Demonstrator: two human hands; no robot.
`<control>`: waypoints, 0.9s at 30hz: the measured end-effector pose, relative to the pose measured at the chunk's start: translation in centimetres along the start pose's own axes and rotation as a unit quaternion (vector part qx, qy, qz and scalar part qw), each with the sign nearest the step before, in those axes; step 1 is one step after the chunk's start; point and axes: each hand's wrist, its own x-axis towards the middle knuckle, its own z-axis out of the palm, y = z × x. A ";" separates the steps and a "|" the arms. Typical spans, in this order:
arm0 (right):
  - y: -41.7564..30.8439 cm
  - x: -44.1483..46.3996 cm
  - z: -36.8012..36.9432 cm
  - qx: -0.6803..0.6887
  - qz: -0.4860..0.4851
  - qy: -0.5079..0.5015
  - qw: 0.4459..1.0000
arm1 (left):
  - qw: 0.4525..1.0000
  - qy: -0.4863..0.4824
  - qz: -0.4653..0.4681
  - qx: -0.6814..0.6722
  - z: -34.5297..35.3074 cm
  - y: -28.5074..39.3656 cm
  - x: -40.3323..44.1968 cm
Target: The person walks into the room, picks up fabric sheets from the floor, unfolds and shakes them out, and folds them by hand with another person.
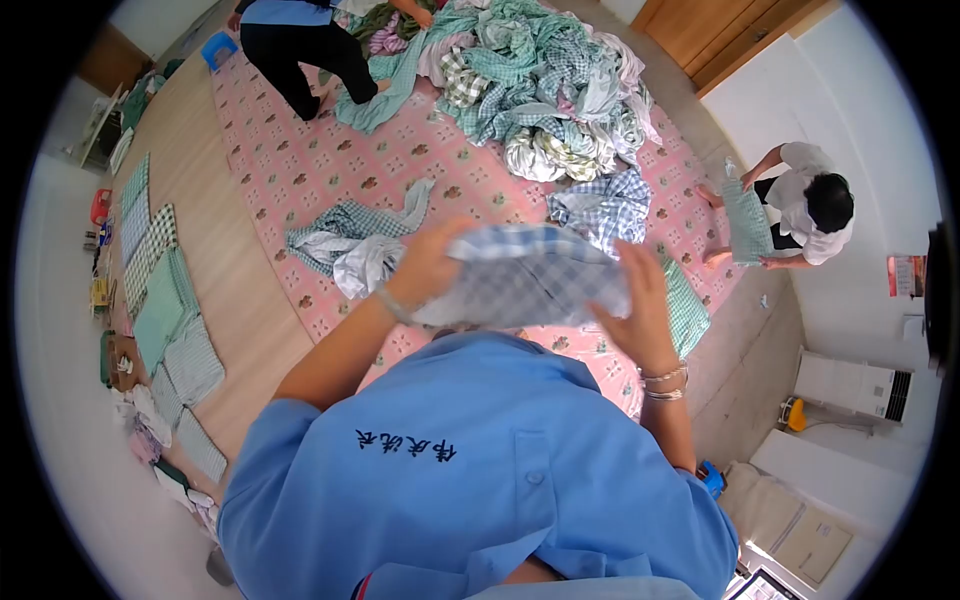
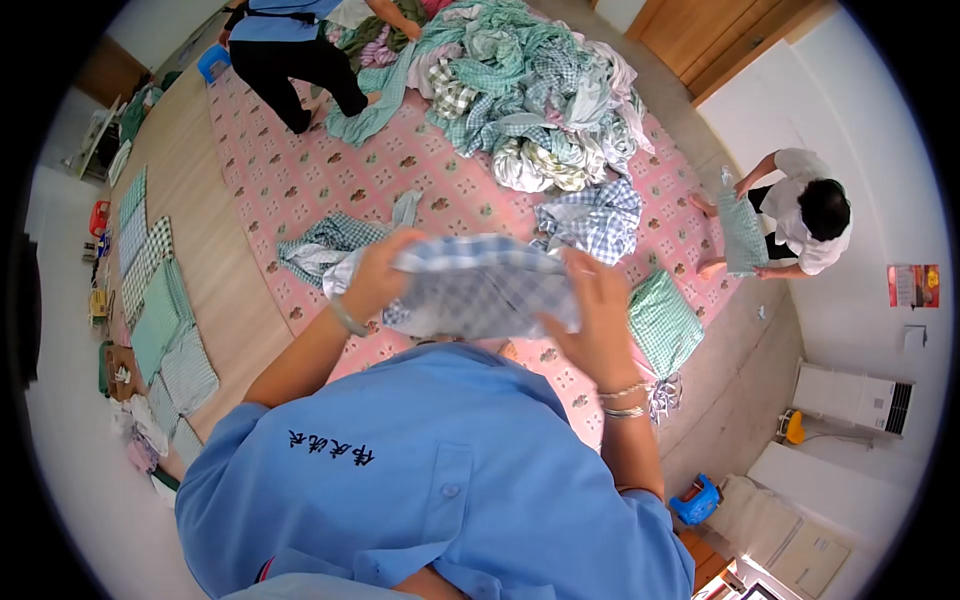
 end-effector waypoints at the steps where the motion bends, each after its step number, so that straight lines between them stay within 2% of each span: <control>1: -1.3 0.3 1.1 0.024 -0.035 -0.023 0.999 | 0.996 -0.041 0.073 0.018 1.7 1.2 0.2; 2: -2.1 0.6 2.7 0.092 -0.065 -0.039 0.993 | 0.985 -0.083 0.146 0.037 3.3 2.7 0.4; 3: -2.4 0.5 3.8 0.141 -0.042 -0.079 0.986 | 0.986 -0.103 0.131 0.014 4.3 4.4 0.6; 5: -1.7 -0.6 5.8 0.294 0.104 -0.068 0.948 | 0.985 -0.124 0.117 -0.008 4.7 5.9 1.0; 7: -1.3 -0.9 5.5 0.312 0.096 -0.033 0.945 | 0.983 -0.163 -0.074 -0.040 4.7 6.1 1.3; 8: -0.9 -1.1 5.6 0.330 0.092 -0.001 0.939 | 0.978 -0.174 -0.086 -0.070 4.6 5.6 1.4; 9: -0.9 -1.1 5.2 0.331 0.094 0.000 0.939 | 0.978 -0.177 -0.087 -0.070 4.9 5.4 1.5; 11: -1.2 -1.2 4.2 0.317 0.095 0.042 0.943 | 0.966 -0.195 0.049 -0.164 6.0 4.2 1.2; 13: -1.2 0.1 2.1 0.337 0.068 0.068 0.937 | 0.965 -0.225 0.040 -0.131 7.2 1.1 0.7; 15: -0.9 0.8 -1.3 0.277 0.049 0.103 0.954 | 0.962 -0.253 0.034 -0.094 8.1 -2.3 0.1; 16: -1.3 0.9 -4.0 0.257 0.040 0.129 0.957 | 0.972 -0.223 0.018 -0.073 8.5 -4.0 -0.6; 17: -1.5 0.0 -6.5 0.277 0.120 0.185 0.935 | 0.980 -0.192 0.001 -0.052 8.6 -5.1 -1.4; 18: 0.4 -2.3 -8.8 0.197 0.110 0.282 0.933 | 0.980 -0.186 -0.020 -0.067 8.5 -5.4 -2.1; 19: 0.3 -3.3 -12.4 0.226 0.068 0.381 0.894 | 0.980 -0.184 -0.023 -0.067 8.1 -5.4 -2.3; 20: 0.1 -4.3 -16.1 0.241 0.018 0.471 0.848 | 0.989 -0.144 0.040 -0.010 7.8 -5.4 -2.6; 21: -0.8 -4.8 -19.3 0.333 -0.099 0.480 0.806 | 0.988 -0.103 0.103 0.048 7.4 -5.6 -2.8; 22: -0.1 -8.2 -22.6 0.113 -0.057 0.486 0.865 | 0.988 -0.103 0.101 0.048 7.0 -6.2 -2.9; 23: 0.7 -11.5 -25.9 -0.189 0.027 0.494 0.848 | 0.989 -0.055 0.109 0.086 6.5 -7.3 -2.9; 24: 0.6 -13.8 -28.6 -0.401 0.075 0.501 0.763 | 0.985 -0.008 0.117 0.124 6.1 -8.7 -3.0; 26: 2.8 -17.4 -29.3 -0.234 0.045 0.532 0.813 | 0.997 0.038 0.035 0.064 5.4 -11.5 -3.3; 27: 1.4 -14.1 -26.3 -0.333 0.054 0.497 0.800 | 0.997 0.037 0.035 0.060 5.0 -11.8 -2.9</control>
